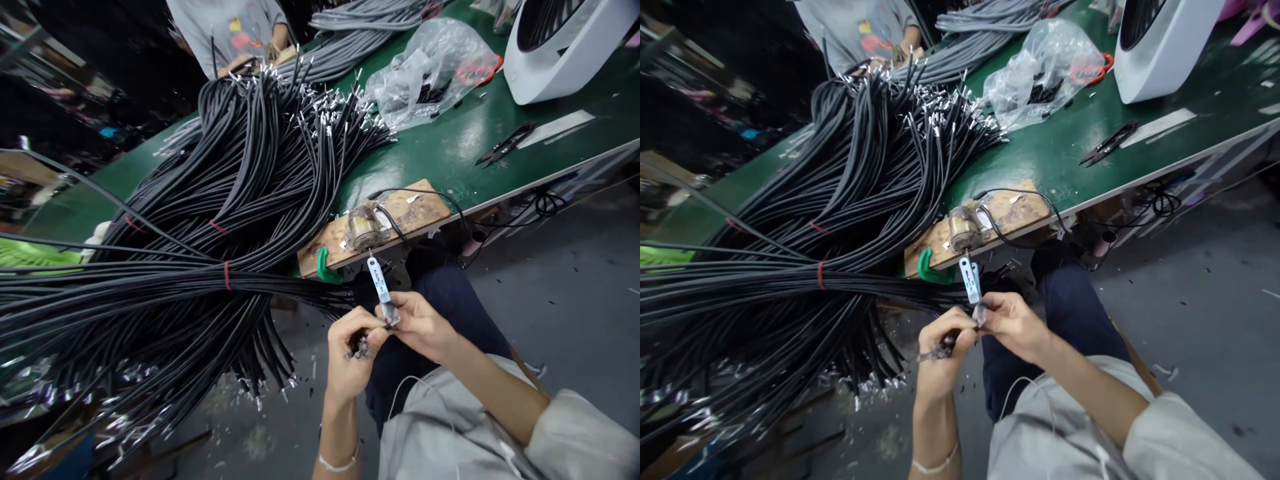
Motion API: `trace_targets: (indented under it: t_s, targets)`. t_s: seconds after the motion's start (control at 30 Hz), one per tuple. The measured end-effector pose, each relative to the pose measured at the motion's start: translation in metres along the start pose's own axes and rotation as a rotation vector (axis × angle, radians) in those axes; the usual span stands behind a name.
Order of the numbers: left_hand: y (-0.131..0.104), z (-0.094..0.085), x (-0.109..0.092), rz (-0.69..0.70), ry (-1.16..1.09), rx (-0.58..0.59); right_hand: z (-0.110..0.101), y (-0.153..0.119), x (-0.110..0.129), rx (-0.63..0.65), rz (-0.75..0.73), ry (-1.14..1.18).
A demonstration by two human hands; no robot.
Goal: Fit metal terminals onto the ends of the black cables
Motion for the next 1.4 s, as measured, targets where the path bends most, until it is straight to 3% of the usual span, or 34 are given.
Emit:
trace_targets:
  t_s: [0.07, 0.13, 0.23, 0.33, 0.5, 0.63, 0.77, 0.97, 1.07, 1.2, 1.3, 1.4]
  targets:
    - [0.002, 0.001, -0.001, 0.048, 0.005, 0.005, 0.001, 0.001, 0.001, 0.189, 0.173, -0.012]
    - [0.002, 0.002, -0.001, 0.057, 0.044, -0.02, -0.007, 0.005, 0.011, 0.261, 0.226, -0.181]
    - [0.0, 0.003, -0.002, 0.075, 0.09, -0.079, -0.026, 0.021, 0.032, 0.127, 0.188, -0.397]
    - [-0.002, 0.002, -0.006, 0.146, 0.071, -0.11, -0.032, 0.038, 0.048, -0.044, 0.11, -0.433]
    - [-0.001, -0.007, -0.01, 0.205, 0.024, -0.203, -0.01, 0.05, 0.038, -0.029, 0.127, -0.158]
    - [0.004, -0.004, -0.009, 0.152, 0.03, -0.232, -0.003, 0.047, 0.02, -0.054, 0.128, 0.157]
    - [0.009, 0.0, -0.008, 0.098, 0.05, -0.237, 0.001, 0.044, 0.003, 0.008, 0.16, 0.309]
    - [0.005, -0.001, -0.011, 0.093, 0.038, -0.218, -0.025, 0.038, -0.015, -0.046, 0.221, 0.405]
    - [0.002, 0.0, -0.011, 0.148, 0.003, -0.162, -0.05, 0.027, -0.012, -0.131, 0.153, 0.285]
    - [-0.001, -0.003, -0.002, 0.179, -0.1, -0.031, -0.076, 0.002, 0.005, -0.305, -0.001, -0.078]
    - [-0.002, -0.008, 0.008, 0.115, -0.104, 0.044, -0.073, -0.015, 0.017, -0.341, -0.075, -0.329]
    - [-0.004, -0.016, 0.012, 0.062, -0.123, 0.017, -0.054, -0.023, 0.023, -0.306, -0.13, -0.514]
Point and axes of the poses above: each hand's wrist, its own y-axis towards the middle knuckle, its own z-axis out of the palm, x = y × z, the point moved 7 cm from there along y, towards the middle knuckle, and after that the axes turned 9 degrees about -y, right-handed, at the moved point
